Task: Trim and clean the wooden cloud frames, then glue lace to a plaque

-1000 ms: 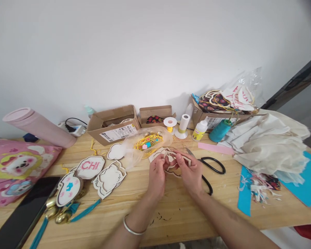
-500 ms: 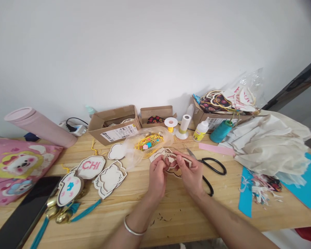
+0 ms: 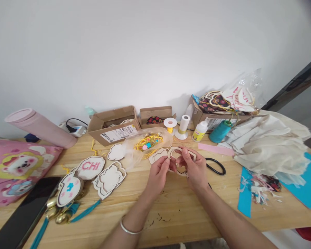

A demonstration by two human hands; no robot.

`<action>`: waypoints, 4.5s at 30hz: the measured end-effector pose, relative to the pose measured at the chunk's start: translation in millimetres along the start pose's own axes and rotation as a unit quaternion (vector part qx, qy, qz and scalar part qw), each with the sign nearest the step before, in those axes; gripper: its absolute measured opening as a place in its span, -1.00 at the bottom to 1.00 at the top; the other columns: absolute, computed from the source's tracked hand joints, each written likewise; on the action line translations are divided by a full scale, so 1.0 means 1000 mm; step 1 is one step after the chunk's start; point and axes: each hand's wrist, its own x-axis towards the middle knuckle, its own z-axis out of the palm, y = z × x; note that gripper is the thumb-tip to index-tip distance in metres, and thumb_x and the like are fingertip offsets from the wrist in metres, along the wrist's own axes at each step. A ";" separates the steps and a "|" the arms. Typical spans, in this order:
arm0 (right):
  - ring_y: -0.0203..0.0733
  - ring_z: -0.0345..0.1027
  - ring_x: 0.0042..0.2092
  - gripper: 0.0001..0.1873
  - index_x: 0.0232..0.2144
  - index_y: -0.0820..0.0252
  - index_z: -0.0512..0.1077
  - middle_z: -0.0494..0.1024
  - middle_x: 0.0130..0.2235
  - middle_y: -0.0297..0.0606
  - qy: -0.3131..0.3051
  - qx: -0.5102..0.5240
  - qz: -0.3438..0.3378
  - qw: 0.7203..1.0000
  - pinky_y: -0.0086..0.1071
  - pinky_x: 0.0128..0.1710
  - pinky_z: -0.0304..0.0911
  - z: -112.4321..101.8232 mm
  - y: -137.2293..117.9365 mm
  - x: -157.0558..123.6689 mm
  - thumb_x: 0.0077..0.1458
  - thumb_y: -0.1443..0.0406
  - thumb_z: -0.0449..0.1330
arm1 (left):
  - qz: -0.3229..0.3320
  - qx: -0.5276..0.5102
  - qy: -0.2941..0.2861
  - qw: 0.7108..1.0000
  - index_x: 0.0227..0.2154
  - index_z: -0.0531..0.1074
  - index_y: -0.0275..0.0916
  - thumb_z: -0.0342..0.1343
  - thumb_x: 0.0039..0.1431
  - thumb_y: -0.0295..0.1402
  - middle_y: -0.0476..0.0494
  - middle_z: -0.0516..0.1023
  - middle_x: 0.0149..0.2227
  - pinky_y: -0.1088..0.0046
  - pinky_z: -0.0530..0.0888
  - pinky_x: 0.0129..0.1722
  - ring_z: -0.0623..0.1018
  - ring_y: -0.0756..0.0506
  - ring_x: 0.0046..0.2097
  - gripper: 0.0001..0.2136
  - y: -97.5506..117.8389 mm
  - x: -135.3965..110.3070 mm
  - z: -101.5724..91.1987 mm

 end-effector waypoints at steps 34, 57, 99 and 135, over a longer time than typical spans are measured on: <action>-0.32 0.33 -0.58 -0.69 -0.38 0.24 0.49 0.54 -0.47 -0.25 -0.010 0.002 0.029 1.000 -0.47 -0.66 0.26 0.002 -0.003 0.000 -0.13 0.12 0.21 | -0.041 -0.161 0.003 0.986 -0.55 0.36 -0.29 0.00 -0.07 -0.36 0.00 0.30 -0.65 0.43 0.27 -0.38 0.29 0.01 -0.52 -0.89 0.002 0.000 0.003; -0.25 0.40 -0.50 -0.72 -0.37 0.24 0.49 0.56 -0.44 -0.23 -0.014 -0.010 -0.021 1.000 -0.39 -0.56 0.36 0.003 -0.003 -0.002 -0.11 0.16 0.21 | 0.015 -0.019 0.060 0.998 -0.63 0.29 -0.26 -0.12 0.10 -0.24 0.05 0.20 -0.67 0.51 0.18 -0.48 0.23 0.02 -0.54 -0.71 0.000 0.001 0.007; -0.29 0.38 -0.54 -0.83 -0.35 0.17 0.50 0.55 -0.52 -0.32 -0.007 -0.039 -0.137 0.990 -0.44 -0.59 0.32 -0.006 -0.001 -0.002 -0.03 0.26 0.17 | -0.046 -0.176 0.025 0.983 -0.36 0.38 -0.24 0.03 -0.13 -0.36 -0.07 0.41 -0.39 0.43 0.33 -0.27 0.40 -0.05 -0.30 -0.79 0.009 0.001 -0.004; -0.37 0.34 -0.55 -0.73 -0.37 0.21 0.47 0.56 -0.41 -0.26 0.054 0.057 -0.029 0.997 -0.53 -0.67 0.21 -0.003 -0.011 0.007 -0.12 0.15 0.22 | -0.058 -0.118 0.043 0.990 -0.31 0.45 -0.29 0.07 0.01 -0.25 -0.16 0.48 -0.32 0.37 0.38 -0.20 0.45 -0.06 -0.25 -0.76 0.001 0.000 0.005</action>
